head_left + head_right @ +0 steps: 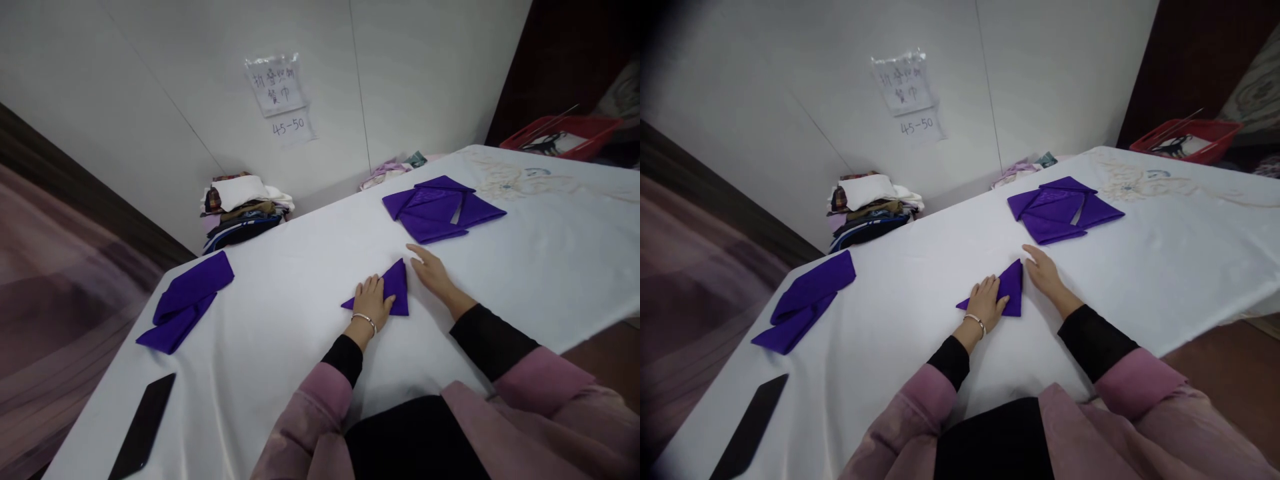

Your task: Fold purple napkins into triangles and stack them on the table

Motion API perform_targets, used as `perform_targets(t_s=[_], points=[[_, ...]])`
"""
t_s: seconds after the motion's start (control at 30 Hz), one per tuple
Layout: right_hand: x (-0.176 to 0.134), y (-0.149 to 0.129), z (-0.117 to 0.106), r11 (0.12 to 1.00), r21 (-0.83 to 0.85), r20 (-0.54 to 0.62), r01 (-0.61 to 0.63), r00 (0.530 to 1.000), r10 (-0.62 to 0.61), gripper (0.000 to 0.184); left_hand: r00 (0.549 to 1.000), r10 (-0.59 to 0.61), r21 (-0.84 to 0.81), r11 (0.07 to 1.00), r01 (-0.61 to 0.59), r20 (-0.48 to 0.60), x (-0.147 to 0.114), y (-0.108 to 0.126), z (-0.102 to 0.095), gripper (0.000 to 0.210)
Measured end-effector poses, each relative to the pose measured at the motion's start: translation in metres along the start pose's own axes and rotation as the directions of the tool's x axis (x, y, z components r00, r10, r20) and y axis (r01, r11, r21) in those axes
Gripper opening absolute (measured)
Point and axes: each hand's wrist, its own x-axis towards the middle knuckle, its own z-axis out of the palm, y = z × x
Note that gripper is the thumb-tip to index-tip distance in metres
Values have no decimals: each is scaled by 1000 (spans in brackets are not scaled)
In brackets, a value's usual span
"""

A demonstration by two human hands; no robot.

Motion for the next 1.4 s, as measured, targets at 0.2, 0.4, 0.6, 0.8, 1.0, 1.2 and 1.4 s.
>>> perform_targets(t_s=[0.2, 0.4, 0.6, 0.8, 1.0, 1.2, 1.4], points=[[8, 22, -8, 975, -205, 113, -80, 988, 105, 29, 999, -32, -44, 999, 31, -11, 0, -4, -1, 58], [6, 11, 0, 974, -203, 153, -96, 980, 128, 26, 996, -89, 8, 996, 89, -9, 11, 6, -7, 62], [7, 12, 4, 983, -162, 137, -91, 984, 113, 26, 992, -125, 6, 992, 125, -19, 15, 8, -2, 62], [7, 8, 5, 987, -130, 185, -99, 975, 123, 28, 994, -104, -9, 995, 104, -36, 13, 5, 1, 62], [7, 3, 6, 985, -155, 175, -81, 979, 108, 30, 998, -67, 20, 998, 68, -14, 13, 6, 1, 59], [5, -3, 12, 972, -220, 116, -77, 988, 104, 31, 998, -68, 21, 997, 68, 6, 14, 6, 1, 60], [5, -4, 15, 963, -260, 84, -78, 991, 103, 39, 998, -55, 68, 996, 52, 33, 16, 9, -2, 57]])
